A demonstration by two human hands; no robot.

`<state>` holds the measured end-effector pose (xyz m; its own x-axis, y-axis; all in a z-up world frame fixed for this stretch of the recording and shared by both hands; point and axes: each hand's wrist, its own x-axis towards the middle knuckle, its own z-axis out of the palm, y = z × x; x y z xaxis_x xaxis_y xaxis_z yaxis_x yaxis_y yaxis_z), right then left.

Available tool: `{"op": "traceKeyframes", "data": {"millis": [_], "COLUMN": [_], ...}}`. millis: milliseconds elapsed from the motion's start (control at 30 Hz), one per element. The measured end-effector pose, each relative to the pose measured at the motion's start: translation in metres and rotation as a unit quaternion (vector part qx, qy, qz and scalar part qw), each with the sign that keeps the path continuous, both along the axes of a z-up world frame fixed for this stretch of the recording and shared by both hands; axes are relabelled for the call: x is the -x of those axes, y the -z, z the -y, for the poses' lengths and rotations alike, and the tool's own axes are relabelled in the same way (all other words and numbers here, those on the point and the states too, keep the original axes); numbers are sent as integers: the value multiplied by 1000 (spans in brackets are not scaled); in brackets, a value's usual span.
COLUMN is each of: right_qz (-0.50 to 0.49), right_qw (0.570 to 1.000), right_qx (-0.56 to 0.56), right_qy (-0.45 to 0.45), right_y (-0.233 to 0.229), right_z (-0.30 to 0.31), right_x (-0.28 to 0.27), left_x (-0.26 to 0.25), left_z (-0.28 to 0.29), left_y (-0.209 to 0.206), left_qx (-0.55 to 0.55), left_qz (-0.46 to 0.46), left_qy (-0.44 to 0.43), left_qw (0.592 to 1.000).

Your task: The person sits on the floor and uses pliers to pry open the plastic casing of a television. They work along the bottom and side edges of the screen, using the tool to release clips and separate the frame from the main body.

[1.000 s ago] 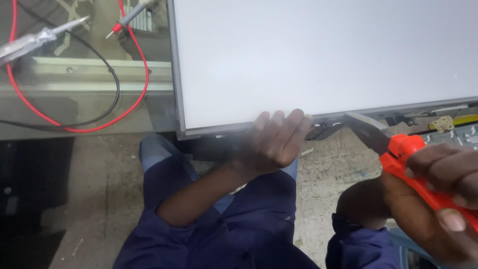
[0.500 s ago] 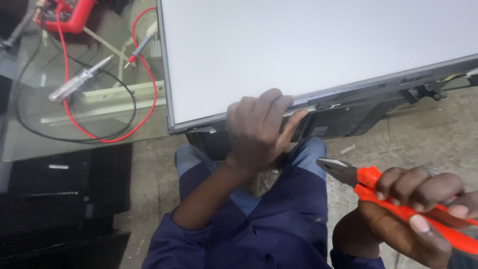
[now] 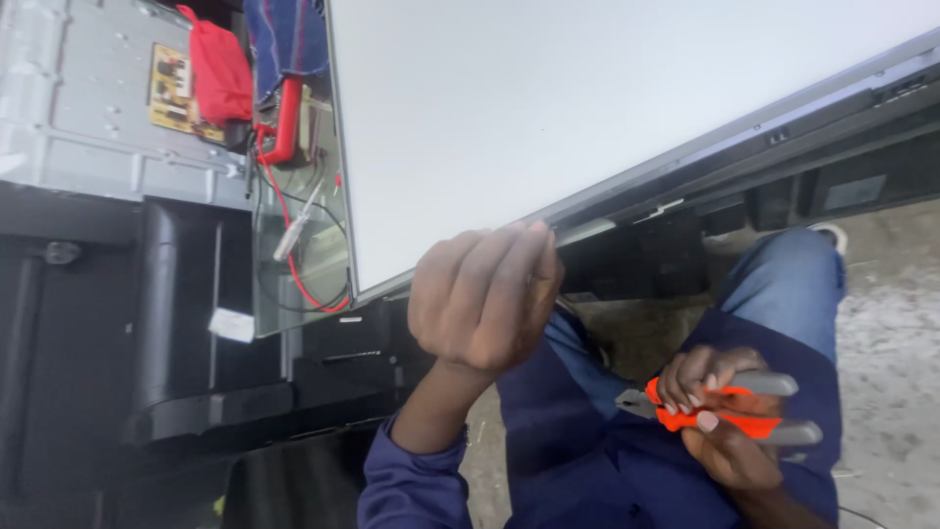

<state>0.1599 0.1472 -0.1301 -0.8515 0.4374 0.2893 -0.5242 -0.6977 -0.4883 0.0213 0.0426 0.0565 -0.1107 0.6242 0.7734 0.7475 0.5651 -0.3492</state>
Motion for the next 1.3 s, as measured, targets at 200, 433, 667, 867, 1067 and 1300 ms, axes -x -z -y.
{"op": "traceKeyframes", "data": {"millis": [200,433,667,867,1067,1300], "right_qz": [80,112,118,113,161,174], "right_qw": [980,976,972,971,968,965], "right_qx": [142,155,172,189,160,157], "right_qy": [-114,-101,-105,-94,-111,-117], "right_y": [128,169,164,163,151,159], "right_z": [19,19,16,16,11,15], "right_x": [-7,-3,-1,1,4,11], "left_x": [-3,-4,-2,-5,-6,-4], "left_z": [-14,-21,-17,-11,5,33], "left_y": [1,7,12,17,21,24], "left_qx": [23,7,-2,-23,-78,-113], "left_qz": [14,0,19,54,63,103], "left_qy": [-36,-74,-63,-59,-81,-95], "left_qw": [999,997,998,997,992,984]}}
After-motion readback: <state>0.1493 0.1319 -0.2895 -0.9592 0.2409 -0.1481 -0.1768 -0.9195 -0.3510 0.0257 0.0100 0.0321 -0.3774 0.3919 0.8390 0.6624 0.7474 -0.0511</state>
